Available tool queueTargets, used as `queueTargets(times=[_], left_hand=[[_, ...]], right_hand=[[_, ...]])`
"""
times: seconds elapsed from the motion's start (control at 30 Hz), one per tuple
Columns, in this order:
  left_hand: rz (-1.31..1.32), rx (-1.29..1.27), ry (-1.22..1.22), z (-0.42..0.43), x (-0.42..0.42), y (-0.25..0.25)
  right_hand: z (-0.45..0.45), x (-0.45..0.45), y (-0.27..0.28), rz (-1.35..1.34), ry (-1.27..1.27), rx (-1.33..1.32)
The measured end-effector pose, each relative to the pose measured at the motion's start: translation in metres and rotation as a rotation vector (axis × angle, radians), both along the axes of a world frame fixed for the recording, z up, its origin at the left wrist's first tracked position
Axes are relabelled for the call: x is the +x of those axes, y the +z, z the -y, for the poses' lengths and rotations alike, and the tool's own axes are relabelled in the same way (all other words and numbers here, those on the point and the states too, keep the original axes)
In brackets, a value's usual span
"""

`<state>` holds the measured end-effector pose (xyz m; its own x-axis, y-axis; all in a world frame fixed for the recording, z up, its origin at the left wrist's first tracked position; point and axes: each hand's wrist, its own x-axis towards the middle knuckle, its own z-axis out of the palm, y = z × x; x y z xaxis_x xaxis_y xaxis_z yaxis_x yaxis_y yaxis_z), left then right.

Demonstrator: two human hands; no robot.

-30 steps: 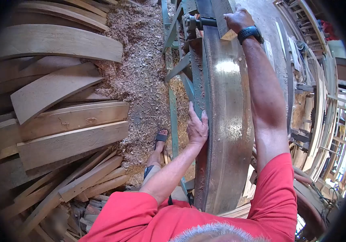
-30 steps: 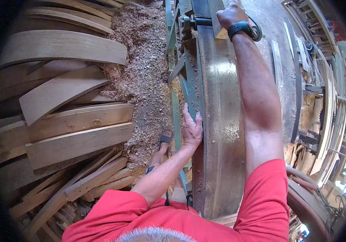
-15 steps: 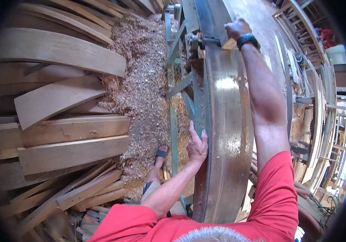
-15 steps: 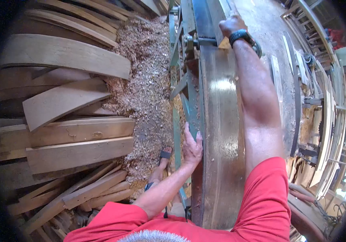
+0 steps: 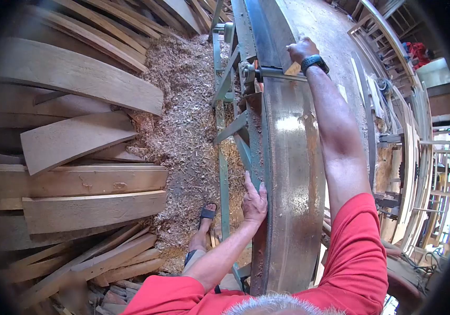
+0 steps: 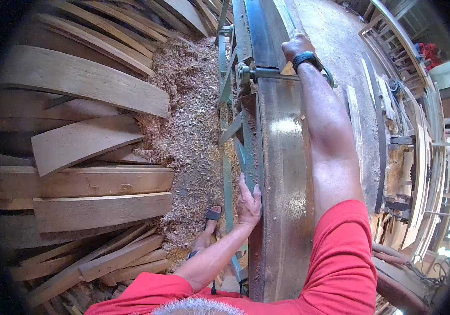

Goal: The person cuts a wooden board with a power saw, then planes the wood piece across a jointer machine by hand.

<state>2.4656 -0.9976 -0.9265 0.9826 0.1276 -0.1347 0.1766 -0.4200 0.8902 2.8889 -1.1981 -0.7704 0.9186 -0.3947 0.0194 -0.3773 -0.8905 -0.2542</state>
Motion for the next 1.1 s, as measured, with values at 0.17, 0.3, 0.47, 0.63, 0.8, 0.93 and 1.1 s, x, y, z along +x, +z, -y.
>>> queueTargets(times=[0.17, 0.3, 0.47, 0.63, 0.8, 0.93, 1.1], left_hand=[[-0.106, -0.017, -0.017, -0.001, 0.002, 0.002], [-0.080, -0.009, -0.001, 0.001, 0.004, -0.002], [-0.067, -0.034, 0.010, 0.003, 0.002, -0.005], [-0.063, -0.004, -0.032, 0.001, 0.005, -0.002], [-0.222, 0.071, -0.177, -0.016, 0.015, -0.010], [0.001, 0.106, -0.152, -0.034, 0.037, 0.021], [-0.173, -0.776, -0.232, -0.025, 0.070, 0.066]], right_hand=[[0.009, 0.024, -0.011, 0.039, 0.012, 0.025], [0.012, 0.031, -0.016, 0.148, 0.036, -0.015], [-0.012, -0.023, 0.005, 0.058, 0.062, 0.074], [-0.088, -0.149, 0.047, 0.117, -0.014, 0.093], [-0.134, -0.255, 0.036, 0.290, -0.128, 0.135], [-0.137, -0.325, 0.047, 0.330, -0.138, 0.158], [-0.143, -0.395, 0.095, 0.356, -0.125, 0.272]])
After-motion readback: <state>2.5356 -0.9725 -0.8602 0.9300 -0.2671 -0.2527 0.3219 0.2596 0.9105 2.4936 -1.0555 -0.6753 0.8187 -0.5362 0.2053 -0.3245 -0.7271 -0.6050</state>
